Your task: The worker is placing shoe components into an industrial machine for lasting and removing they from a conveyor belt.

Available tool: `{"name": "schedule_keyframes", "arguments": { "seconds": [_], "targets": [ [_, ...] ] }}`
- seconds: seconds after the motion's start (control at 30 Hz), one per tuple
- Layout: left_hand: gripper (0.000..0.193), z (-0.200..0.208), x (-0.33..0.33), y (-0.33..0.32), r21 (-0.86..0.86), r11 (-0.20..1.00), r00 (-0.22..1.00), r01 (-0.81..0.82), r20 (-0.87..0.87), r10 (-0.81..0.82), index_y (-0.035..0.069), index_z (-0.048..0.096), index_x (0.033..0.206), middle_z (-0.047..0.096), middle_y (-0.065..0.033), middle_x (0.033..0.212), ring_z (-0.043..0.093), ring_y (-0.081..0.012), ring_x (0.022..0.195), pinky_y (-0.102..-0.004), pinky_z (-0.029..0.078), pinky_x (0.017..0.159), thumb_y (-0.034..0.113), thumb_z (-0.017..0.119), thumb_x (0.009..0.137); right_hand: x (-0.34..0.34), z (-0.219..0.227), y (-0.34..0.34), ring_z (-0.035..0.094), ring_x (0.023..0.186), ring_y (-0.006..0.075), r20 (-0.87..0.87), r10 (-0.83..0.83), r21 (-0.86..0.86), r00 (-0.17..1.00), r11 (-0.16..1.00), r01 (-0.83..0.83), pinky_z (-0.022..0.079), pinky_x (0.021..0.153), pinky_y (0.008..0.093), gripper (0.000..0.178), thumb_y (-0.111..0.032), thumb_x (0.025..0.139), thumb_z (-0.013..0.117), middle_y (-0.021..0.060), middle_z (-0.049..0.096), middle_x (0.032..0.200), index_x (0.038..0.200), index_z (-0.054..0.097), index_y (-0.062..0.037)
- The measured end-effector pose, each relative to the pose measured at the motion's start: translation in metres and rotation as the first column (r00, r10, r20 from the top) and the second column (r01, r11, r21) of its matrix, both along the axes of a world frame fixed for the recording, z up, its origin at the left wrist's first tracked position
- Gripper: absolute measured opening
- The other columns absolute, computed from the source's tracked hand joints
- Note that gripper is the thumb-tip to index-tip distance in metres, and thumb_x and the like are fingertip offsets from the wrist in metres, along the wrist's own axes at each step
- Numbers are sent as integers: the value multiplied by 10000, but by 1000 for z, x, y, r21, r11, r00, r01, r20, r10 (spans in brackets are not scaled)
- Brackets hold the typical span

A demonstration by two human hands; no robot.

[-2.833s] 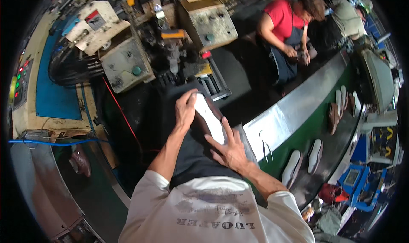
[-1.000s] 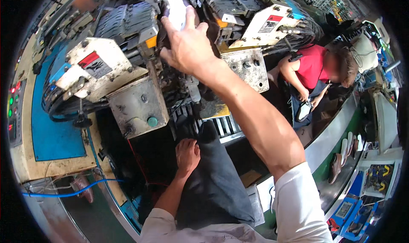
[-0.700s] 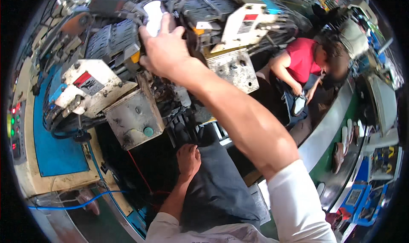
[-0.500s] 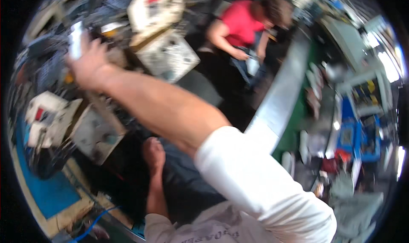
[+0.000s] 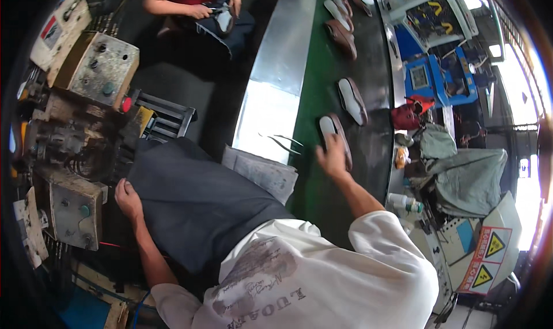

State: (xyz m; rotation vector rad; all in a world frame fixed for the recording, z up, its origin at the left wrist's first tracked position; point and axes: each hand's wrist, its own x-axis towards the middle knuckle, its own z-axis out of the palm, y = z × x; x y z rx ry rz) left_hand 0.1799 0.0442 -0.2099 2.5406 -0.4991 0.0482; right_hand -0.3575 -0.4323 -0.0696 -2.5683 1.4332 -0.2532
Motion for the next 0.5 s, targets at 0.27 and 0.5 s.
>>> {"name": "schedule_keyframes", "arguments": {
  "seconds": [0.27,0.5],
  "targets": [
    [367,13,3,-17,11,1000,994,16,-112,-14,-24,719,1362,711,-224,1394,634,-417,1324,-488,468,1156,184,609,1081,-155,-47,-66,508,1484,476,-135,-306,292,942,897,333,420,1246,501,1138,-423,876,889,337,514,1582,1747,258,-53],
    [429,81,-55,-62,-167,982,989,90,-97,-107,17,643,1497,669,-208,1479,646,-360,1369,-441,499,1155,21,594,1070,-122,-57,-95,659,1342,344,252,-352,560,902,813,161,520,1151,440,1012,-283,888,923,213,658,1499,1703,366,-58]
  ]
}}
